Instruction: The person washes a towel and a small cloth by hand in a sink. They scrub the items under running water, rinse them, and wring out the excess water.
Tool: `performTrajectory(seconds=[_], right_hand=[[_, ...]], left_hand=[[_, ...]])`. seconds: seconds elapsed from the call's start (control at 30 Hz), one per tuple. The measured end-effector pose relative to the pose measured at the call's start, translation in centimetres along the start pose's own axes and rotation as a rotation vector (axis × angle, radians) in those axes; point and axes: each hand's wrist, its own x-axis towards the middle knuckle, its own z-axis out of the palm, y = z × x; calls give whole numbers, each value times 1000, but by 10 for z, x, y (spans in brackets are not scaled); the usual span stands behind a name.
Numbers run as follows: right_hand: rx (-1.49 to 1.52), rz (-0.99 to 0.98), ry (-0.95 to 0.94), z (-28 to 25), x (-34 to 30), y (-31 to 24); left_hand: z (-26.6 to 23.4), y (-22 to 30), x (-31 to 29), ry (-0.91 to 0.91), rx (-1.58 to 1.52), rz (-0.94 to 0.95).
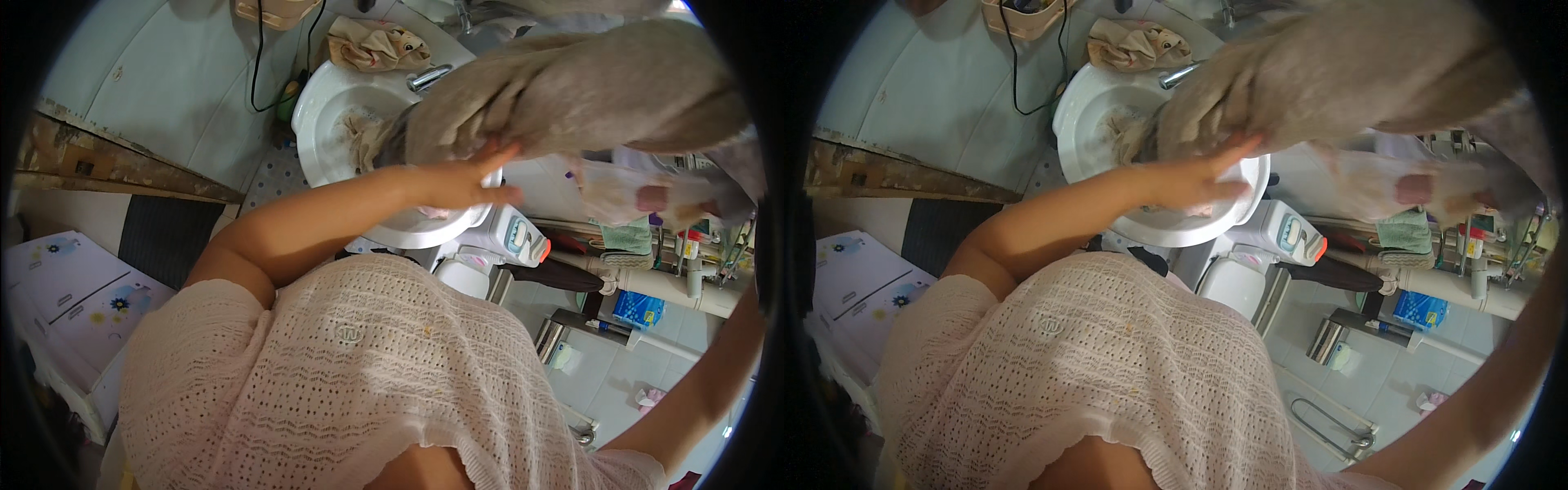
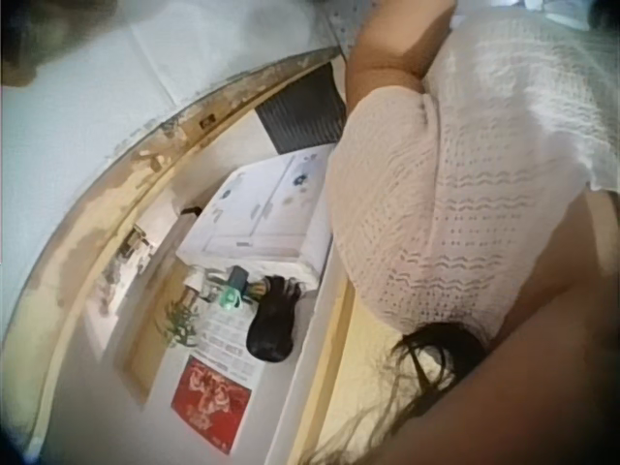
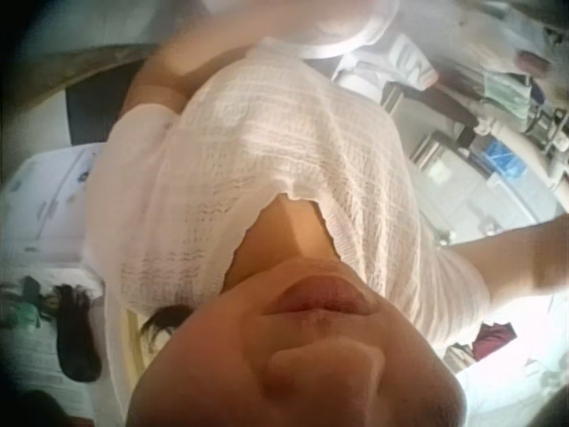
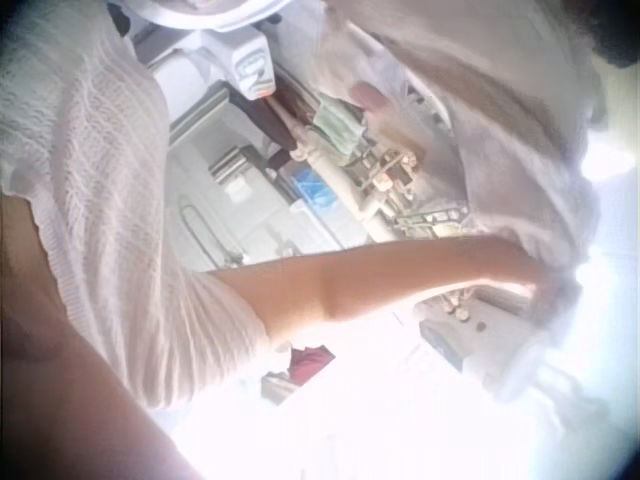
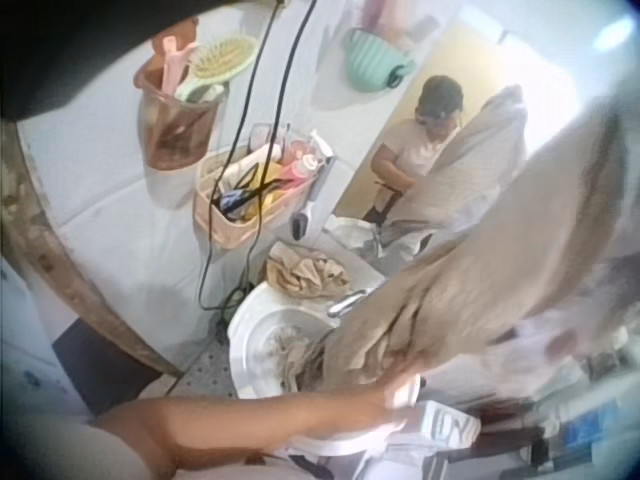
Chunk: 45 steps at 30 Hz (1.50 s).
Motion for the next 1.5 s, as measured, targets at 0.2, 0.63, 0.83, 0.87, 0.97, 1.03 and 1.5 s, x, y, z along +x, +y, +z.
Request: performTrajectory(seconds=[0.2,0.63,0.83,0.87,0.97,1.03,1.5], right_hand=[[257,-127,-644,95,-39,-57],[878,-88,-695,176,-215,-197],[1705,1038,-47,262,-287,-170],[1701,1074,-74,272,-292,-157],[1685,1130,-211,284,-286,-142],[1591,1109,-200,293,-285,-126],[1804,1247,-757,364,-307,-133]], left_hand=[[-27,-38,-43,-215,-1823,-344],[40,1,42,-125,-2089,531],[-6,-30,94,-92,-1885,667],[-4,-26,95,7,-1804,546],[8,-55,97,131,-1908,548],[15,-69,97,63,-1970,571],[5,-53,107,557,-1629,-2]])
